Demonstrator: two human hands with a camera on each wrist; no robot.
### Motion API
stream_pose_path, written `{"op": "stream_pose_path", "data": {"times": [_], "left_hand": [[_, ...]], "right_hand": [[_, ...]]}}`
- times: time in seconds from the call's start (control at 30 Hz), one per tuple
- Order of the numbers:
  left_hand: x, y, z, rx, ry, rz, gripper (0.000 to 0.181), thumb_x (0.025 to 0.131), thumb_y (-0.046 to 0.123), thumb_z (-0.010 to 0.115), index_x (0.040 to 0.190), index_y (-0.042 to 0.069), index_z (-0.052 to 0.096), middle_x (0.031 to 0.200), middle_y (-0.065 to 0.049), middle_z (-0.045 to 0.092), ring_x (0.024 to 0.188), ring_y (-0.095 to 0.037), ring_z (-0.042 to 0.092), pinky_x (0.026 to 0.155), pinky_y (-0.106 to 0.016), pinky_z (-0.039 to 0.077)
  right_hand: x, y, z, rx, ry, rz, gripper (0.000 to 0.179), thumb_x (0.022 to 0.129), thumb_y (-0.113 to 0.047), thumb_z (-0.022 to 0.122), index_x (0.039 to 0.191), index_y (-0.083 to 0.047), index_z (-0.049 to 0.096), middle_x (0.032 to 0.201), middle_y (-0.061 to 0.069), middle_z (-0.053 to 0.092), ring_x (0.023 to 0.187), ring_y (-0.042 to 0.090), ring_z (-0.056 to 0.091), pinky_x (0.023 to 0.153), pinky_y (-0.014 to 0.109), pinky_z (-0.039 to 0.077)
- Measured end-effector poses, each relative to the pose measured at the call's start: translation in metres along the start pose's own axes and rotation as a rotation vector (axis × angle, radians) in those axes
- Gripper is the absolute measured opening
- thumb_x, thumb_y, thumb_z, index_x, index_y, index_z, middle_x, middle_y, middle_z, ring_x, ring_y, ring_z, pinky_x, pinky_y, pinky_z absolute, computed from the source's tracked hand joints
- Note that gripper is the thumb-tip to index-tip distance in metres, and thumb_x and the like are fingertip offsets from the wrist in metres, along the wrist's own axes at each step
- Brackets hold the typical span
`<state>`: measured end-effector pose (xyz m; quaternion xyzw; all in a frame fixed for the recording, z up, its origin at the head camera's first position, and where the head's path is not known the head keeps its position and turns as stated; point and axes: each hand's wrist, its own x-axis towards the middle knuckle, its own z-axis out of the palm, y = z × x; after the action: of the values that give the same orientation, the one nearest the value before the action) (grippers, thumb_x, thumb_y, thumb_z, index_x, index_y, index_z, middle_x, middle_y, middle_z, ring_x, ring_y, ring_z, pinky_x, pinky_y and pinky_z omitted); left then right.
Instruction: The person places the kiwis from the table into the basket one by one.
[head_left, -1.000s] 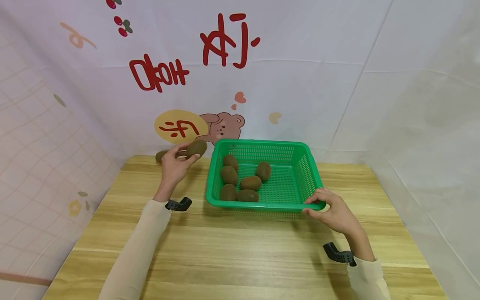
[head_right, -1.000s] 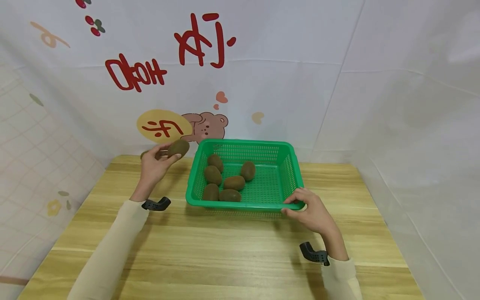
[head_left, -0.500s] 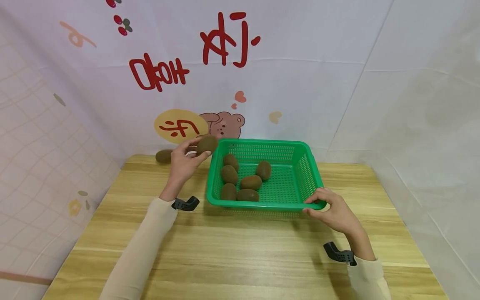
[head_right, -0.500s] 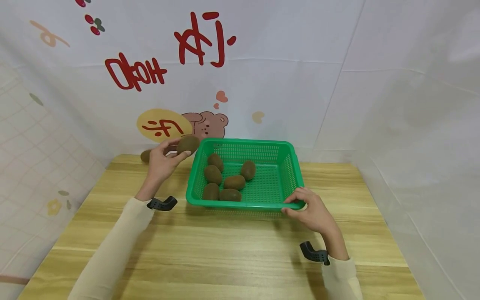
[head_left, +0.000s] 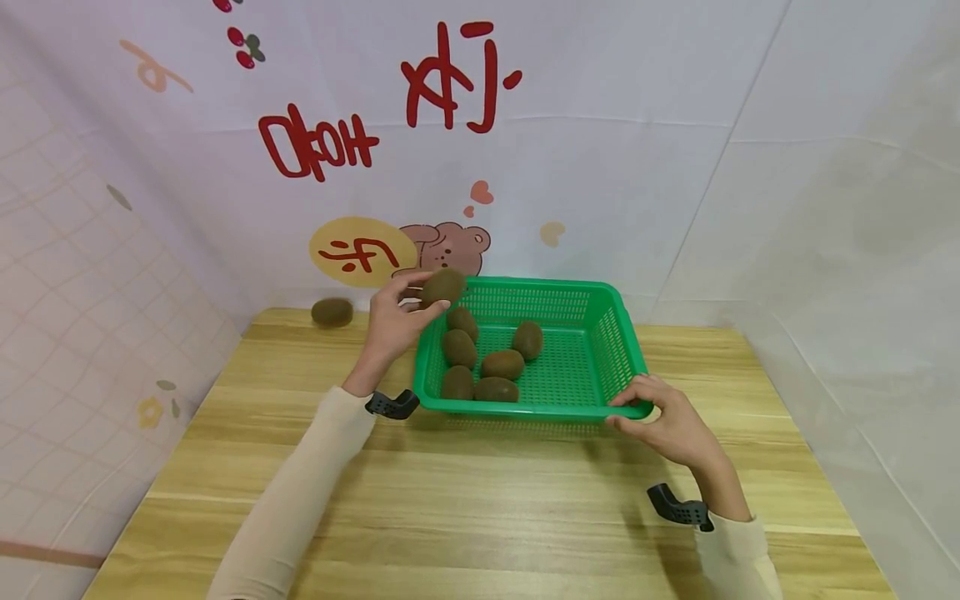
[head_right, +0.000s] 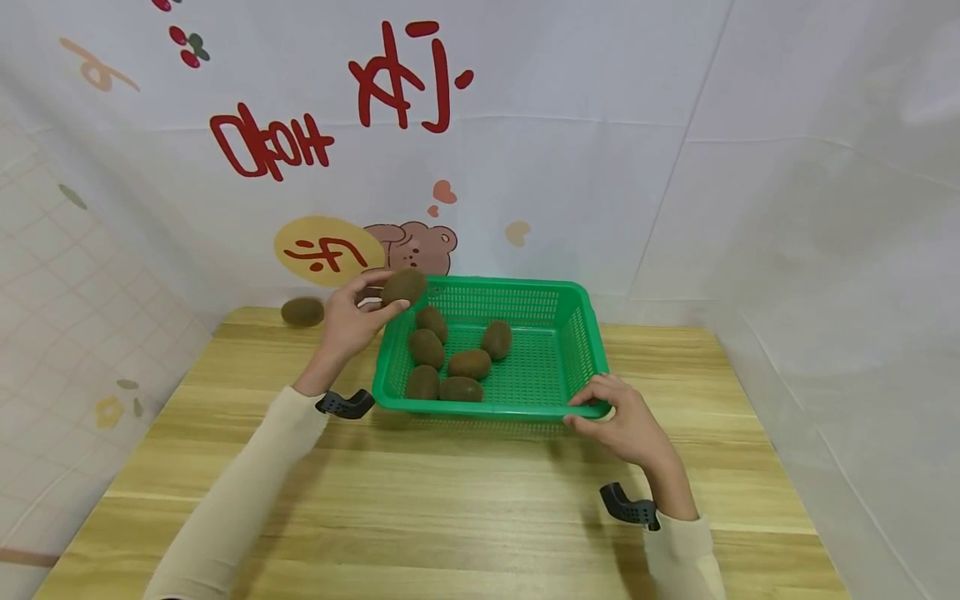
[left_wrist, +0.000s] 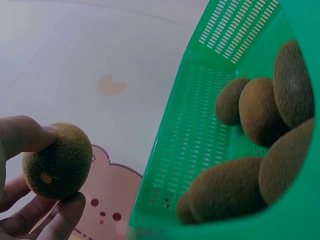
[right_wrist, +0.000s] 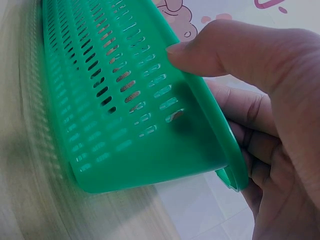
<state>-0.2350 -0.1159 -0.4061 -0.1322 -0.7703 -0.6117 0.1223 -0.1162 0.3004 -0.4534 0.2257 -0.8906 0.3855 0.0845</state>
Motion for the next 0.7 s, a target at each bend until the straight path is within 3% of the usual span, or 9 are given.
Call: {"op": "stream_pose_path", "data": {"times": [0.47,0.7], "left_hand": [[0.002,0.005,0.026,0.053,-0.028,0.003,0.048,0.088,0.017,0.083,0.133,0.011,0.067,0.136,-0.010,0.063,0.113,-0.030,0.063,0.097,-0.047,0.057],[0.001,0.004,0.029,0.005,-0.032,0.032,0.043,0.089,0.016,0.082,0.128,0.005,0.068,0.126,-0.017,0.065,0.110,-0.038,0.064,0.095,-0.051,0.058]], "right_hand": [[0.000,0.002,0.000,-0.004,-0.001,0.003,0.024,0.081,-0.009,0.087,0.096,-0.024,0.075,0.093,-0.007,0.066,0.087,0.009,0.055,0.079,0.018,0.045],[0.000,0.003,0.000,-0.009,-0.005,0.007,0.023,0.081,-0.009,0.087,0.096,-0.023,0.075,0.094,-0.008,0.065,0.087,0.008,0.054,0.080,0.018,0.045]]}}
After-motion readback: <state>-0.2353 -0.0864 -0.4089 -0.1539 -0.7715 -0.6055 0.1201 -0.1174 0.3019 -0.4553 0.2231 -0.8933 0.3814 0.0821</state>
